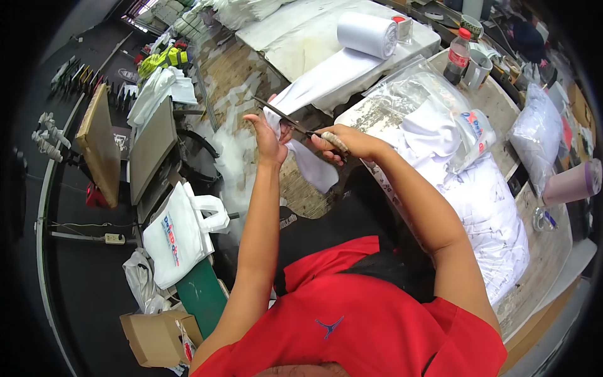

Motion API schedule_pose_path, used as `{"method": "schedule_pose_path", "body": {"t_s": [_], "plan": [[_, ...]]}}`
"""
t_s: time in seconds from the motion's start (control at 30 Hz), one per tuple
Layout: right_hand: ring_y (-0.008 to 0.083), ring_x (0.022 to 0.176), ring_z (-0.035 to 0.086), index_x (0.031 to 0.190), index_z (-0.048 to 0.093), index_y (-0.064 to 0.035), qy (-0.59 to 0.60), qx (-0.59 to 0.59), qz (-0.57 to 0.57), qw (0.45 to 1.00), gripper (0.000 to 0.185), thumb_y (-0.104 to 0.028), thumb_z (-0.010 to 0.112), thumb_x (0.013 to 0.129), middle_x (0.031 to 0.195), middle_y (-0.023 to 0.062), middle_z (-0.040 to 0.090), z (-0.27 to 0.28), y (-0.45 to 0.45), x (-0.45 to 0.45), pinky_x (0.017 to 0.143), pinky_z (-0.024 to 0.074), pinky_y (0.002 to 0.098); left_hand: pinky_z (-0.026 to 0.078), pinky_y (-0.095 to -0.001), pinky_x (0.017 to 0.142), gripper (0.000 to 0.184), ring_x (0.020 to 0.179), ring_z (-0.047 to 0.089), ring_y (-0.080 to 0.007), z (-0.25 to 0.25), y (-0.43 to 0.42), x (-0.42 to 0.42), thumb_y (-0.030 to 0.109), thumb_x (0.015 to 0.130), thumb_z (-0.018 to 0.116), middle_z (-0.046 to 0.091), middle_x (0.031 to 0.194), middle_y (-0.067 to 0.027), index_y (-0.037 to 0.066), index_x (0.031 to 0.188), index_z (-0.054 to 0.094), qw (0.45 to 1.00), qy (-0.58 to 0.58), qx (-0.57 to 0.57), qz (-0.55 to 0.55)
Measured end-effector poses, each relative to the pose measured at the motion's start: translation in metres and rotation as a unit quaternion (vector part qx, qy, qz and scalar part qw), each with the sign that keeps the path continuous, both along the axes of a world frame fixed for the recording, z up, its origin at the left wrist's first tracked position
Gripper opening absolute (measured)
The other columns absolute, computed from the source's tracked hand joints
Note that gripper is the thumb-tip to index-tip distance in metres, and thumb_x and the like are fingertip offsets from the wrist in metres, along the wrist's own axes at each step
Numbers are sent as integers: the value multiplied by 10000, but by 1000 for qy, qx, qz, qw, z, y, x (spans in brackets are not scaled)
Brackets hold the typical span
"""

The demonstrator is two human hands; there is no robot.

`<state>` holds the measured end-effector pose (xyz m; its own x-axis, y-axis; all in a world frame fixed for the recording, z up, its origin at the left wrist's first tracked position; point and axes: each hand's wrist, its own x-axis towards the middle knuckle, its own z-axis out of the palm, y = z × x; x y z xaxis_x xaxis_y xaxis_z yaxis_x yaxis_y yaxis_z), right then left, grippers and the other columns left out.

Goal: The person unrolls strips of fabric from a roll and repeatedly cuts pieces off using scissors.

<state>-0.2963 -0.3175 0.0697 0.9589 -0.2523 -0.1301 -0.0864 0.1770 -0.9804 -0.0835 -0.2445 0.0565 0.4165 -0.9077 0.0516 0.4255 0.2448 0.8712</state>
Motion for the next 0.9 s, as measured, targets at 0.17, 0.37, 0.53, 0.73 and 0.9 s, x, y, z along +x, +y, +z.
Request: {"method": "schedule_pose_path", "body": {"t_s": [0.17,0.37,0.53,0.73,0.9], "plan": [[82,592,487,1295,552,-46,-29,51,39,998,610,-560,541,966,693,-24,515,-13,-1,1,569,420,248,216,-207,417,916,460,294,-51,-3,8,5,872,800,276,427,603,58,110,1220,566,998,34,-14,-45],[82,552,475,1189,578,-41,12,24,29,999,525,-518,566,970,667,-21,499,-12,6,6,533,414,244,210,-217,414,807,437,277,-53,-16,-3,-5,881,808,246,391,549,60,126,792,531,999,17,48,-16],[58,501,447,812,519,-107,15,107,3,994,410,-475,647,940,640,-38,499,-1,11,4,467,367,242,243,-214,422,773,446,332,-61,-22,-14,-5,859,840,215,380,547,64,143,741,490,1000,6,-19,18],[68,506,443,832,538,-79,25,84,-23,996,409,-452,674,929,629,-27,476,3,20,8,459,373,254,280,-234,431,761,469,356,-67,-32,-20,4,850,849,231,417,598,68,143,751,496,998,47,-6,45],[76,523,452,837,530,-81,-24,145,-14,989,431,-485,632,947,626,-26,467,-8,19,11,467,388,265,310,-242,441,750,458,353,-86,-30,-18,-12,872,821,247,388,589,70,157,727,457,995,45,18,88]]}}
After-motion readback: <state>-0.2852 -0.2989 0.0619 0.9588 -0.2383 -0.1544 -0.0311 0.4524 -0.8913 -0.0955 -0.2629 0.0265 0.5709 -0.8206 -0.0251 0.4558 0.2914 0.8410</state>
